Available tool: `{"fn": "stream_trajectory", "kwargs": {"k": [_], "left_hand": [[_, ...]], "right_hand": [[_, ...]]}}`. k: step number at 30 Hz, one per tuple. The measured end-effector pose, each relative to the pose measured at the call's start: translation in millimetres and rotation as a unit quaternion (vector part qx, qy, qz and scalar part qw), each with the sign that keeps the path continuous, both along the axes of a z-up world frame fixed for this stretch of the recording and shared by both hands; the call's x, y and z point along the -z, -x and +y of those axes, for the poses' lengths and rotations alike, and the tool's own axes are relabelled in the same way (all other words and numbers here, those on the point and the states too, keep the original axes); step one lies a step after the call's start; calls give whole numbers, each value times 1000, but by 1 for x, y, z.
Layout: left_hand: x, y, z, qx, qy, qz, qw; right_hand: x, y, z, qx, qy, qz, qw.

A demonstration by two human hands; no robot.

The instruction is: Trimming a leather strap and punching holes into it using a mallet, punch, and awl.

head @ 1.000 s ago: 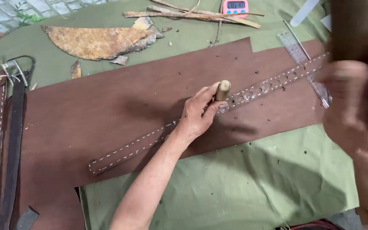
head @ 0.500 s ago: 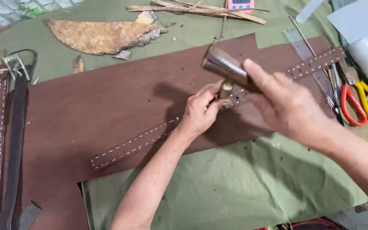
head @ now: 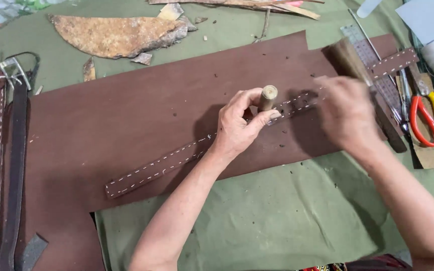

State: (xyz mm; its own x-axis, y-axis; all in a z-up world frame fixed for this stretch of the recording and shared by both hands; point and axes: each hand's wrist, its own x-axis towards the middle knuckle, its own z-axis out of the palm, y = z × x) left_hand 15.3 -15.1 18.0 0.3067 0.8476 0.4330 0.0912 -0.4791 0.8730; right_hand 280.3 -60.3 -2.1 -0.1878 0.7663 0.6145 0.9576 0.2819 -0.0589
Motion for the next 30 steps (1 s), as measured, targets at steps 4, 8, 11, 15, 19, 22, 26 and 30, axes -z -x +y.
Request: {"fn": "stream_trajectory", "kwargs": {"k": [4, 8, 11, 15, 19, 22, 26, 30], "left_hand": [[5, -4, 3, -21, 6, -75, 997], [9, 0, 9, -60, 24, -79, 995], [13, 8, 16, -55, 45, -58, 996], [13, 7, 17, 0, 0, -56, 998], [-20, 18, 15, 139, 73, -68, 985], [-11, 17, 17, 137, 96, -83, 982], [21, 16, 28, 43, 73, -80, 993], [19, 9, 26, -10, 39, -100, 994]], "right_hand": [[25, 50, 12, -130, 97, 161, 974], [44, 65, 15, -134, 129, 202, 961], [44, 64, 17, -125, 151, 210, 958], [46, 64, 16, -120, 160, 200, 959], [48, 61, 16, -118, 166, 212, 956], [44, 61, 14, -114, 182, 219, 952], [41, 61, 15, -115, 193, 224, 948], [39, 61, 15, -113, 197, 221, 948]]}}
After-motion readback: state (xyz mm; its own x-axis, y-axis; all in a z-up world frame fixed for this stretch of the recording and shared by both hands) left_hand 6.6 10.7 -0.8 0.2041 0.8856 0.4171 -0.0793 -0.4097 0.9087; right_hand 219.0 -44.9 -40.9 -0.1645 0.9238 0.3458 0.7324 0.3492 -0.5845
